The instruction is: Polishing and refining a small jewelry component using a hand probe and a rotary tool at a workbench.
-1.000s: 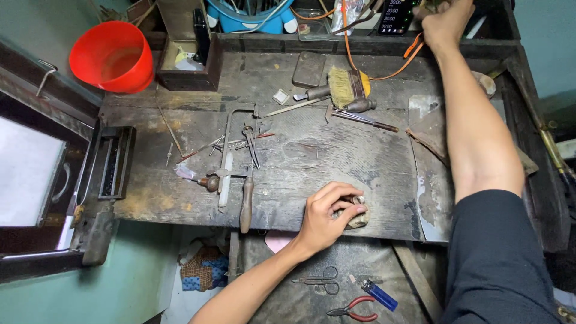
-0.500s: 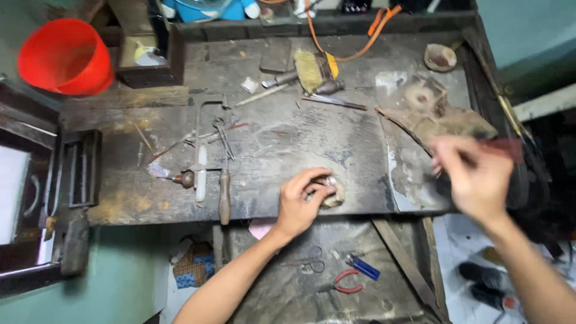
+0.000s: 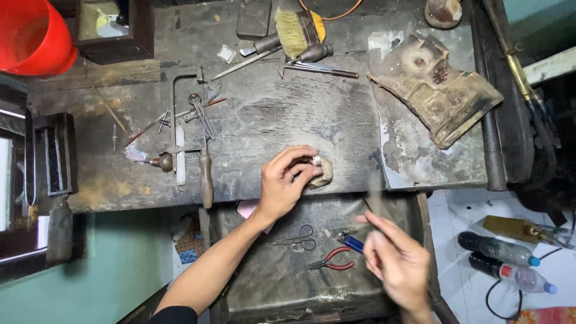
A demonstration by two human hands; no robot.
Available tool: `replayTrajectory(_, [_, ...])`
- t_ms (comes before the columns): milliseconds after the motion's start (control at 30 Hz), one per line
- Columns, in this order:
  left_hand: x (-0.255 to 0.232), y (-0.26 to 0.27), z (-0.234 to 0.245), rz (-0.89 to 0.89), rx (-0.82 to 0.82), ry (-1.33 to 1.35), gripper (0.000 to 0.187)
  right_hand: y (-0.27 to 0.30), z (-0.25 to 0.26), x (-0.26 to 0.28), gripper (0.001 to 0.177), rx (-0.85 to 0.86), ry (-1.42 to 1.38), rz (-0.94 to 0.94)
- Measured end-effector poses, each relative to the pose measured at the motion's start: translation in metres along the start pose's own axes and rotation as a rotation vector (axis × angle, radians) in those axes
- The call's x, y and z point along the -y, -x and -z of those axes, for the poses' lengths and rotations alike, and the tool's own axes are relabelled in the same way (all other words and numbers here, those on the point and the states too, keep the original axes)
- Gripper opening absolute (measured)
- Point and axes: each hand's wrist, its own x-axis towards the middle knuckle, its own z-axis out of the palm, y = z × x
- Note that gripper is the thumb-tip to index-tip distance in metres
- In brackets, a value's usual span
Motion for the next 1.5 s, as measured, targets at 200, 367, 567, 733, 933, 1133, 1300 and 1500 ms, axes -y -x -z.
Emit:
replayTrajectory(200, [0.000, 0.003, -0.001, 0.004, 0.013, -0.014, 0.027, -0.008, -0.038, -0.052, 0.052, -0.339, 0.416, 0.163])
replayTrajectory(367, [0.000, 0.002, -0.001, -0.013, 0.016, -0.015, 0.026, -0.012, -0.037, -0.066, 0.027, -0.384, 0.759, 0.297])
replayTrajectory(567, [-0.001, 0.003, 0.000, -0.112, 0.035, -0.057, 0.020, -0.014, -0.042, -0.066, 0.022, -0.392, 0.800, 0.241])
replayTrajectory(733, [-0.005, 0.003, 0.001, -0.035, 0.039, -0.030, 0.019, -0.005, -0.045, -0.067, 0.027, -0.413, 0.643, 0.237])
replayTrajectory(933, [-0.015, -0.001, 0.004, 0.012, 0.076, -0.125, 0.015, -0.007, -0.057, -0.066, 0.034, -0.357, 0.395, 0.110])
replayTrajectory(1133, [-0.007, -0.023, 0.020, 0.229, 0.235, -0.116, 0.016, -0.008, -0.067, -0.074, 0.033, -0.366, 0.309, 0.068])
replayTrajectory(1300, [-0.009, -0.041, 0.022, 0.295, 0.328, -0.166, 0.013, 0.000, -0.075, -0.088, 0.036, -0.416, 0.192, 0.067])
replayTrajectory(1500, [-0.013, -0.070, 0.027, 0.142, 0.467, -0.468, 0.023, 0.003, -0.080, -0.101, 0.041, -0.361, 0.203, 0.180])
